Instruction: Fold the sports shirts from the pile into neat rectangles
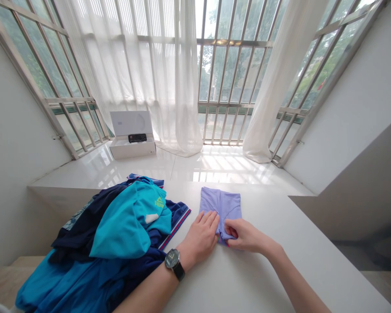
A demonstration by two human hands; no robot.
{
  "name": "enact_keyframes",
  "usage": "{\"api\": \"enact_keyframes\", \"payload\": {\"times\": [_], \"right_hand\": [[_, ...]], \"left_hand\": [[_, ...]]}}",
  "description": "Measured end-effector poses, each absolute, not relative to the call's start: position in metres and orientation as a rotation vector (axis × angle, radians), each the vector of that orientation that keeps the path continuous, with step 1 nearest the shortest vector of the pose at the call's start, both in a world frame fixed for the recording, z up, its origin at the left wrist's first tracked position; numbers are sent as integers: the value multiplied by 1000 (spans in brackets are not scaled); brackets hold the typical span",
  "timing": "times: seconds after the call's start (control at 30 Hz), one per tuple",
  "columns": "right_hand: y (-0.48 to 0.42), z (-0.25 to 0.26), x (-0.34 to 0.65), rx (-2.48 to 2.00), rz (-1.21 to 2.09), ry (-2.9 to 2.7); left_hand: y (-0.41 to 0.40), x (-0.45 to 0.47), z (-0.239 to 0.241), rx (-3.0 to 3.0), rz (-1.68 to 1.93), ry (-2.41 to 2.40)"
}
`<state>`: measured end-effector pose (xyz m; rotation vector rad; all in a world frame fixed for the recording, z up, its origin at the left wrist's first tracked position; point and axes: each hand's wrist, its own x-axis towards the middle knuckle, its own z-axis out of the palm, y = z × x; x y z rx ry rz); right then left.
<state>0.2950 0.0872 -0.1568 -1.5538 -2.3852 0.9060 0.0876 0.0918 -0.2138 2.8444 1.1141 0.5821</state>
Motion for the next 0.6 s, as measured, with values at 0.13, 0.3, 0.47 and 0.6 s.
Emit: {"api": "enact_keyframes", "payload": {"times": [0.13, 0.3, 0.47, 0.6], "right_hand": [[86, -157, 295, -1546, 850, -2414], [83, -154, 295, -1536, 842, -2448], [82, -155, 294, -1529, 848, -2464], [83, -156, 293, -1527, 871, -2446]], "left_hand": [[90, 89, -214, 2849, 544, 1106], [91, 89, -221, 2866, 539, 1111], [92, 89, -223, 2864, 545, 1119], [91, 89, -218, 2851, 573, 1125]]}}
